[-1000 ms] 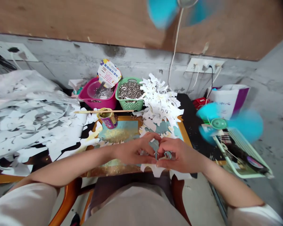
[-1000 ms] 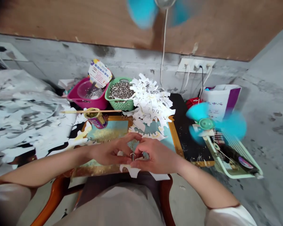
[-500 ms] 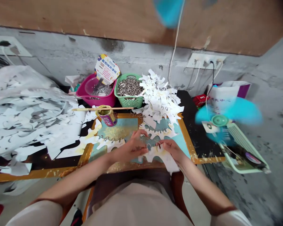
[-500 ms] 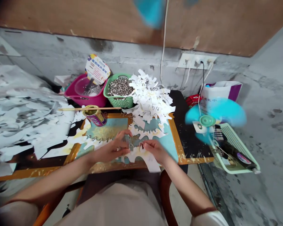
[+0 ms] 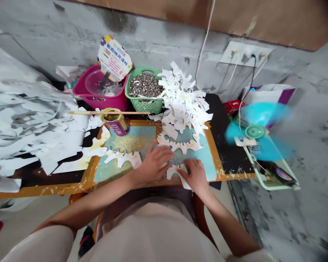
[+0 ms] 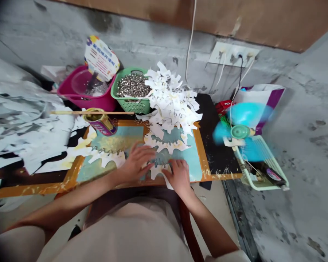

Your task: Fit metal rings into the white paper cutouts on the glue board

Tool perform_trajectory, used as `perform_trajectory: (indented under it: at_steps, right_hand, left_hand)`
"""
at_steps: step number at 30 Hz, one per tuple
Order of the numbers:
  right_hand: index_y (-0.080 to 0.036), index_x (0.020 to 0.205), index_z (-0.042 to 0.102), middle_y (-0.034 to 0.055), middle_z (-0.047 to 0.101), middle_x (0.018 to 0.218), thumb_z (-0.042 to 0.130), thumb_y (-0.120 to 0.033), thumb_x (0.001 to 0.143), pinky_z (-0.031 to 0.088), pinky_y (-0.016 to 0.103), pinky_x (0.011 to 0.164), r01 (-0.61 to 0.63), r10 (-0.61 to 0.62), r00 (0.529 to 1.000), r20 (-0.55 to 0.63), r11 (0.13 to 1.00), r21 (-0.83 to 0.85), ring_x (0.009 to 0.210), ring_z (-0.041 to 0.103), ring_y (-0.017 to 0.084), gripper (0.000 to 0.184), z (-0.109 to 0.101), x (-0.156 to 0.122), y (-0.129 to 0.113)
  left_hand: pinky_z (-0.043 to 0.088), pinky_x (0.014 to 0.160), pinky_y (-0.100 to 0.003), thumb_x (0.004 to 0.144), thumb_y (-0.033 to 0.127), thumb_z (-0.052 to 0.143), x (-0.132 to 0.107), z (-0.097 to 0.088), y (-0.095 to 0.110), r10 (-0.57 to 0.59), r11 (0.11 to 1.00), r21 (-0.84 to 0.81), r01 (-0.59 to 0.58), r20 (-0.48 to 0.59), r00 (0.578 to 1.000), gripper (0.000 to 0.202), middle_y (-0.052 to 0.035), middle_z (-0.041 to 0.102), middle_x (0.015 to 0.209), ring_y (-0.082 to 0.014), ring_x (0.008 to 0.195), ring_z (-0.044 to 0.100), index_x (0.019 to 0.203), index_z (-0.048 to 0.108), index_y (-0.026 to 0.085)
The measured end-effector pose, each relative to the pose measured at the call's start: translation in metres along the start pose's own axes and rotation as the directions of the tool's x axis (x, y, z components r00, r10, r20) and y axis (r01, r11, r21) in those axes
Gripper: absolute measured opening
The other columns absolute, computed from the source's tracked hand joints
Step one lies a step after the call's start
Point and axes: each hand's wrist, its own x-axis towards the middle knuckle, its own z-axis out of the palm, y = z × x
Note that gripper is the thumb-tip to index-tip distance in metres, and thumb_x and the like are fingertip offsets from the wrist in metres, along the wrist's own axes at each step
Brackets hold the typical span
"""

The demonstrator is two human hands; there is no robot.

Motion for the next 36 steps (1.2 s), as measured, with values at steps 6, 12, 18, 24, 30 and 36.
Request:
perform_trajectory:
  at_steps: [6, 12, 18, 24, 30, 36]
  right_hand:
    - [-0.019, 0.129, 0.054, 0.0127, 0.066, 0.122, 0.063, -0.041, 0.091, 0.041, 0.046, 0.098, 0.224, -0.222, 0.972, -0.079, 0.975, 0.013, 0.120, 0.050, 0.032, 0.045, -0.012, -0.009, 0.015]
    - [-0.020, 0.138, 0.047, 0.0092, 0.072, 0.113, 0.054, -0.025, 0.097, 0.039, 0.048, 0.099, 0.415, -0.414, 0.909, 0.032, 0.910, -0.006, 0.117, 0.056, 0.030, 0.042, -0.015, -0.011, 0.018]
    - [-0.014, 0.142, 0.038, 0.0107, 0.074, 0.106, 0.056, -0.025, 0.095, 0.043, 0.046, 0.093, 0.409, -0.409, 0.913, -0.003, 0.912, 0.028, 0.105, 0.062, 0.029, 0.052, -0.009, -0.007, 0.020]
    - [-0.013, 0.136, 0.042, 0.0107, 0.073, 0.100, 0.055, -0.023, 0.094, 0.044, 0.047, 0.092, 0.407, -0.406, 0.913, -0.041, 0.913, 0.036, 0.100, 0.063, 0.029, 0.045, -0.008, -0.007, 0.021]
    - [-0.014, 0.130, 0.047, 0.0112, 0.073, 0.102, 0.053, -0.023, 0.094, 0.040, 0.049, 0.100, 0.395, -0.395, 0.918, -0.027, 0.919, -0.006, 0.104, 0.063, 0.029, 0.037, -0.005, -0.009, 0.021]
    - [-0.018, 0.118, 0.056, 0.0079, 0.074, 0.105, 0.054, -0.027, 0.096, 0.026, 0.053, 0.113, 0.395, -0.394, 0.919, 0.017, 0.917, -0.058, 0.104, 0.061, 0.026, 0.024, -0.009, -0.012, 0.020]
  left_hand:
    - [0.018, 0.120, -0.059, 0.086, 0.009, 0.056, -0.012, 0.027, 0.014, 0.229, 0.961, 0.106, -0.255, 0.207, 0.951, 0.016, -0.0068, 0.073, 0.091, -0.0253, 0.117, 0.060, 0.098, 0.063, 0.017]
    - [0.034, 0.112, -0.054, 0.093, 0.017, 0.050, -0.006, 0.023, 0.011, 0.022, 1.000, 0.011, -0.023, 0.147, 0.989, 0.012, -0.0073, 0.071, 0.092, -0.0234, 0.106, 0.063, 0.105, 0.054, 0.015]
    - [0.026, 0.115, -0.054, 0.094, 0.007, 0.046, 0.016, 0.020, 0.006, 0.226, 0.969, 0.046, -0.242, 0.222, 0.948, 0.021, -0.0091, 0.072, 0.104, -0.0239, 0.122, 0.056, 0.107, 0.057, 0.018]
    - [0.034, 0.108, -0.043, 0.097, 0.005, 0.038, 0.036, 0.028, -0.006, 0.441, 0.897, -0.145, -0.417, 0.346, 0.828, 0.027, -0.0107, 0.072, 0.107, -0.0198, 0.120, 0.057, 0.108, 0.058, 0.019]
    - [0.031, 0.113, -0.042, 0.101, 0.010, 0.026, 0.031, 0.032, -0.008, 0.429, 0.903, -0.179, -0.390, 0.353, 0.832, 0.034, -0.0040, 0.069, 0.088, -0.0158, 0.088, 0.062, 0.098, 0.059, 0.019]
    - [0.031, 0.117, -0.044, 0.098, 0.006, 0.028, 0.015, 0.034, -0.005, 0.374, 0.927, -0.160, -0.340, 0.326, 0.868, 0.033, -0.0022, 0.066, 0.083, -0.0149, 0.079, 0.060, 0.086, 0.056, 0.018]
